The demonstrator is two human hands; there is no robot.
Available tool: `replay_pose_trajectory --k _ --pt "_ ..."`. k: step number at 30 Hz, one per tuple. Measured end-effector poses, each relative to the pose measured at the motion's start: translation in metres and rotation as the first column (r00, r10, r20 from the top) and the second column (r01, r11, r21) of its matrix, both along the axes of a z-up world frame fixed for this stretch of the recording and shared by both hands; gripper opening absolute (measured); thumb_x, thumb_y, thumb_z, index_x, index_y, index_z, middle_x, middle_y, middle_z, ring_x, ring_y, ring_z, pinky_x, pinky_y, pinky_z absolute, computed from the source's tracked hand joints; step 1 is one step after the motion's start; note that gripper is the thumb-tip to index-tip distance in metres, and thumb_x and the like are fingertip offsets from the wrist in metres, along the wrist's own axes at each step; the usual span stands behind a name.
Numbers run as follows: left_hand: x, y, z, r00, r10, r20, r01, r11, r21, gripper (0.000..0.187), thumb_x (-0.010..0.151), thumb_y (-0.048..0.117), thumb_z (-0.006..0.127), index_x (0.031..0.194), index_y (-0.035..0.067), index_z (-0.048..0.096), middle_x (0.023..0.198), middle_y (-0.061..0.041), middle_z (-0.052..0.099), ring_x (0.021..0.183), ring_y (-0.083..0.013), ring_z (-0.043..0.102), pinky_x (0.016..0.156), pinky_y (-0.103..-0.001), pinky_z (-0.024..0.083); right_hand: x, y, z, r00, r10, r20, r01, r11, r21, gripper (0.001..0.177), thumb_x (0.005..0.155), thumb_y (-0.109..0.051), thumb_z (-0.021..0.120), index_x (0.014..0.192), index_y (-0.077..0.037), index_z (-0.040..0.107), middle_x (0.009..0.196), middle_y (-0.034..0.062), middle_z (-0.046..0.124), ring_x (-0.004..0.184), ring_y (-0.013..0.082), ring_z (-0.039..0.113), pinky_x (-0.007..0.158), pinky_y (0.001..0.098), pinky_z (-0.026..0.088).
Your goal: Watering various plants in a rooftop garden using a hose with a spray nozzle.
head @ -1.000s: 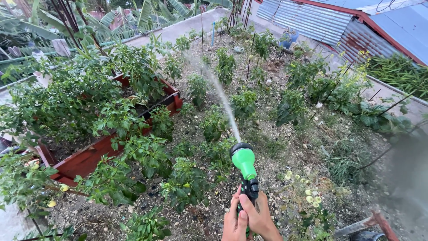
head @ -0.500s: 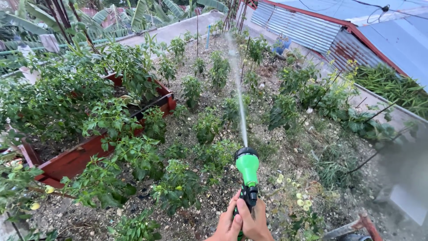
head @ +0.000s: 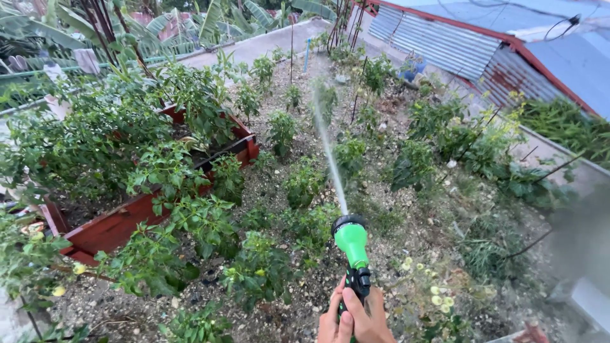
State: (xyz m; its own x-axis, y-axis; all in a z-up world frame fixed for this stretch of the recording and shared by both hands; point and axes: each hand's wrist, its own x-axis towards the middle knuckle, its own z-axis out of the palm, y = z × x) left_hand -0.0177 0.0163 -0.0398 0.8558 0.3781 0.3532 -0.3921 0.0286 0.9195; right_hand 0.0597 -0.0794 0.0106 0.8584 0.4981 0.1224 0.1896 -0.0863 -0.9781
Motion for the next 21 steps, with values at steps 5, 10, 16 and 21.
replay_pose_trajectory --k 5,10,16,21 --pt "0.012 0.021 -0.001 0.997 -0.065 -0.036 0.063 0.997 -0.053 0.086 0.098 0.063 0.042 0.150 -0.005 0.041 0.157 -0.021 0.051 0.134 -0.0330 0.066 0.106 -0.035 0.049 0.002 0.016 0.010 0.982 -0.190 0.004 0.190 0.978 -0.083 0.026 0.089 -0.024 0.066 0.101 0.000 0.072 0.090 0.0095 0.071 0.082 0.0180 0.069 0.071 0.0343 0.054" --pt "0.028 0.041 0.014 0.991 -0.118 0.060 0.120 0.993 -0.018 0.085 0.101 0.062 0.042 0.150 -0.007 0.043 0.162 -0.025 0.045 0.145 -0.0372 0.053 0.114 -0.040 0.042 0.009 0.043 0.046 0.996 -0.088 -0.020 0.089 0.996 0.029 0.028 0.090 -0.025 0.065 0.101 0.000 0.070 0.086 0.0111 0.074 0.079 0.0171 0.069 0.070 0.0352 0.055" --pt "0.042 0.053 0.037 0.991 -0.118 0.067 0.120 0.992 -0.039 0.083 0.104 0.061 0.044 0.150 -0.008 0.043 0.161 -0.027 0.047 0.150 -0.0375 0.048 0.121 -0.041 0.034 0.031 0.039 0.022 0.973 -0.229 -0.039 0.221 0.963 -0.151 0.033 0.092 -0.027 0.063 0.094 0.003 0.075 0.075 0.0161 0.072 0.067 0.0219 0.066 0.059 0.0395 0.049" --pt "0.046 0.057 0.042 0.987 -0.145 0.071 0.149 0.988 -0.049 0.087 0.101 0.062 0.046 0.152 -0.008 0.041 0.159 -0.026 0.048 0.146 -0.0358 0.053 0.115 -0.037 0.041 0.027 0.050 0.042 0.986 -0.153 -0.062 0.158 0.984 0.086 0.032 0.092 -0.024 0.061 0.108 0.003 0.068 0.094 0.0157 0.073 0.085 0.0216 0.069 0.076 0.0377 0.055"
